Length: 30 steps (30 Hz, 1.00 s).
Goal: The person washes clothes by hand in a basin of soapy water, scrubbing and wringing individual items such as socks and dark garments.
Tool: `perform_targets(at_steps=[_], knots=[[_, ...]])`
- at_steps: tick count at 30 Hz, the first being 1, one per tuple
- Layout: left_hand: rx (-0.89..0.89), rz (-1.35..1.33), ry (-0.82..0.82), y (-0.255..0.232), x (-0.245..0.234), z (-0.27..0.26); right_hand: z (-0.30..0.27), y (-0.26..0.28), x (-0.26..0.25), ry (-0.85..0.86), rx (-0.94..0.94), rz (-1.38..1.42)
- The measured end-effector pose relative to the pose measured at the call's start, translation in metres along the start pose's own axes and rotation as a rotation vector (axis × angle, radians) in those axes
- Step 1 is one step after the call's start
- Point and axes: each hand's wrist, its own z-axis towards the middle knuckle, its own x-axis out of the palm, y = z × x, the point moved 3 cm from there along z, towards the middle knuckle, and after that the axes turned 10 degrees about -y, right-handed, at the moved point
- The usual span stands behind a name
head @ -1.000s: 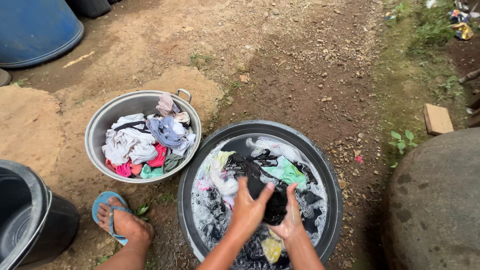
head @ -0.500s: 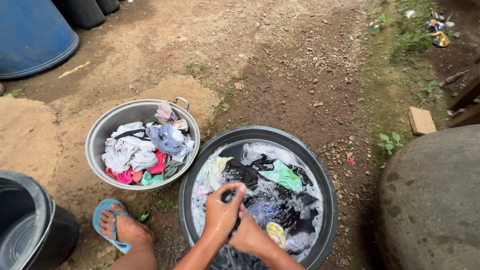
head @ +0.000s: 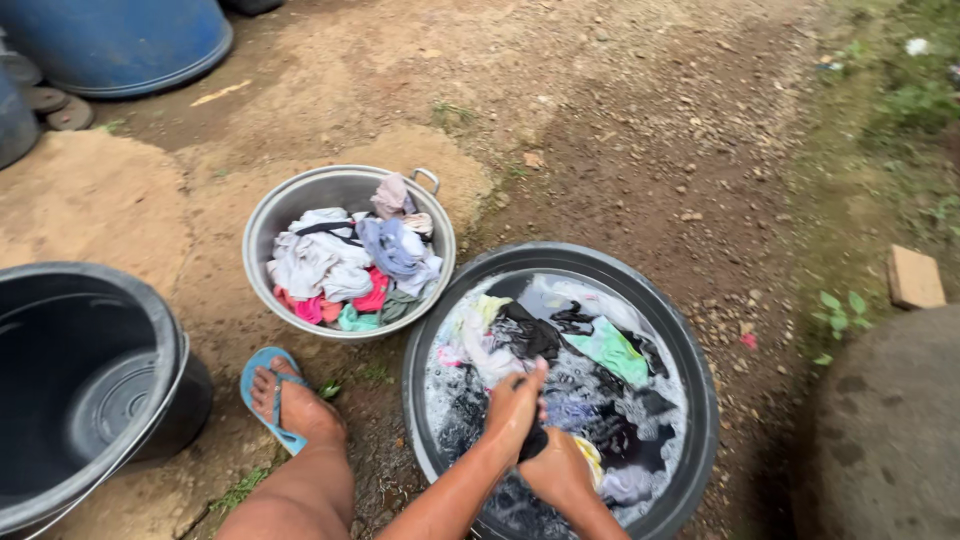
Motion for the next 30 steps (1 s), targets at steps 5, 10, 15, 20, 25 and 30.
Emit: perform_targets(at_steps=[5,10,15,20,25,30], knots=[[-0.138,0.493,-0.215,0.021,-0.040,0.022,0.043,-0.062,0.058,0.203,0.253,0.403],[-0.130,0.267,-0.494,-0.005,-0.082,0.028,0.112,0.027,0.061,0.296,0.588,0.707],[-0.171,0.025,-0.628,-0.049,-0.110,0.036,0.179,0.220,0.031,0.511,0.402,1.294],[0.235,-0.388,-0.374,-0.084,-0.114,0.055,0.197,0.216,0.044,0.399,0.073,0.796],[0.076,-0.255,-0.304,-0.072,-0.098,0.043,0.152,-0.035,0.120,0.498,-0.107,-0.405],[-0.121,-0.182,-0.213,-0.024,-0.084,0.041,0.042,-0.175,0.111,0.858,-0.102,-0.885]])
